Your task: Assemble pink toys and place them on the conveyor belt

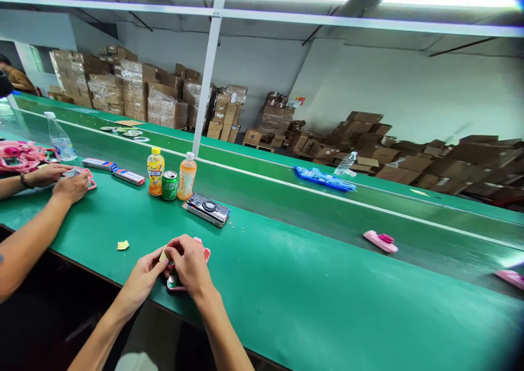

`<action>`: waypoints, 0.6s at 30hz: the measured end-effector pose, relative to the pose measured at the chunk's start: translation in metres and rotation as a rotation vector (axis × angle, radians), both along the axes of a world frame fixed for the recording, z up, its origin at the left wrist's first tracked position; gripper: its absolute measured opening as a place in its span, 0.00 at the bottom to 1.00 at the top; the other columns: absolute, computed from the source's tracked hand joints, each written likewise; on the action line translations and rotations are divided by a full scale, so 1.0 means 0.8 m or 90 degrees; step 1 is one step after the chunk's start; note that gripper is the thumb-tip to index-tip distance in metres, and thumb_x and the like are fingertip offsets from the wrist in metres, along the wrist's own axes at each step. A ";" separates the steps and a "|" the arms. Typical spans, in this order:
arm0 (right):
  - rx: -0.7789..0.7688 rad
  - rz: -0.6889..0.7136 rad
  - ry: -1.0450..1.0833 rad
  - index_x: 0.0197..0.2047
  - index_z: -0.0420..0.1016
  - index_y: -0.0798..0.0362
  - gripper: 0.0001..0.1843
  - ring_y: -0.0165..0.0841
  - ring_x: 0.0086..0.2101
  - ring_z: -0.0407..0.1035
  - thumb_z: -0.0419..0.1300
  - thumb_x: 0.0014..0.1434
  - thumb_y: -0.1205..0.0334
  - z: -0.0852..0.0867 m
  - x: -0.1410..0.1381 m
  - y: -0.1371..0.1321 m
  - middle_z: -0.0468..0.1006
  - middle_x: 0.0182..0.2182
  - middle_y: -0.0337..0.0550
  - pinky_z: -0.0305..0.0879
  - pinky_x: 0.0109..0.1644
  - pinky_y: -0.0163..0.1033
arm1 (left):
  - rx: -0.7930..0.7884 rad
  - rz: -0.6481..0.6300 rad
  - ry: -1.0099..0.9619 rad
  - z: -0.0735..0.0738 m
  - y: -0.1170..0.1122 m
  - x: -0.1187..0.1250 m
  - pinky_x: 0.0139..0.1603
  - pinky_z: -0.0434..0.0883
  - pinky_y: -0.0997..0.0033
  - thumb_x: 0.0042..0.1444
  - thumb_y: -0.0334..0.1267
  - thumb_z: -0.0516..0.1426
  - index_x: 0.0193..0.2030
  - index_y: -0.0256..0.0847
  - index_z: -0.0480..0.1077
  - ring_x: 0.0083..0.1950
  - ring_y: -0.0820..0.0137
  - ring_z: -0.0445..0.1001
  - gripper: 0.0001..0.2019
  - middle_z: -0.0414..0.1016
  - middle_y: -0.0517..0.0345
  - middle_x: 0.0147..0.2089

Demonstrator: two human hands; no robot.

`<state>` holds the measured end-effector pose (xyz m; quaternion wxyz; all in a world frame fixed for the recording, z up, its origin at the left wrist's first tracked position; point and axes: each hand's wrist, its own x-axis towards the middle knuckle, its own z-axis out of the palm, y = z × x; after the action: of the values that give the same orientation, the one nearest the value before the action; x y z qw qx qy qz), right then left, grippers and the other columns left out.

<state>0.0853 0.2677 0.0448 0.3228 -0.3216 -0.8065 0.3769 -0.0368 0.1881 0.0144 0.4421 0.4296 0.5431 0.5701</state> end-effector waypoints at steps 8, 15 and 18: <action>0.128 0.048 -0.104 0.38 0.75 0.56 0.05 0.21 0.34 0.68 0.58 0.64 0.69 0.003 0.005 0.009 0.76 0.36 0.38 0.60 0.40 0.28 | 0.015 -0.018 0.001 0.002 -0.003 0.000 0.40 0.69 0.72 0.58 0.60 0.60 0.53 0.34 0.76 0.36 0.68 0.68 0.29 0.74 0.55 0.35; 0.338 0.060 -0.229 0.39 0.69 0.56 0.04 0.27 0.32 0.63 0.54 0.64 0.72 -0.005 0.007 0.005 0.72 0.37 0.41 0.52 0.33 0.33 | 0.013 0.001 -0.004 0.005 0.001 0.007 0.32 0.66 0.73 0.53 0.65 0.62 0.45 0.31 0.77 0.28 0.71 0.64 0.33 0.68 0.58 0.27; 0.422 0.037 -0.254 0.38 0.66 0.56 0.02 0.29 0.32 0.61 0.54 0.63 0.71 -0.015 0.003 0.002 0.69 0.35 0.44 0.50 0.31 0.34 | 0.006 0.013 -0.020 0.009 0.003 0.011 0.29 0.64 0.73 0.50 0.63 0.64 0.43 0.32 0.78 0.26 0.72 0.63 0.31 0.68 0.58 0.26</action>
<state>0.0879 0.2695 0.0331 0.2351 -0.2441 -0.9402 0.0344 -0.0280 0.1903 0.0215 0.4424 0.4171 0.5377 0.5842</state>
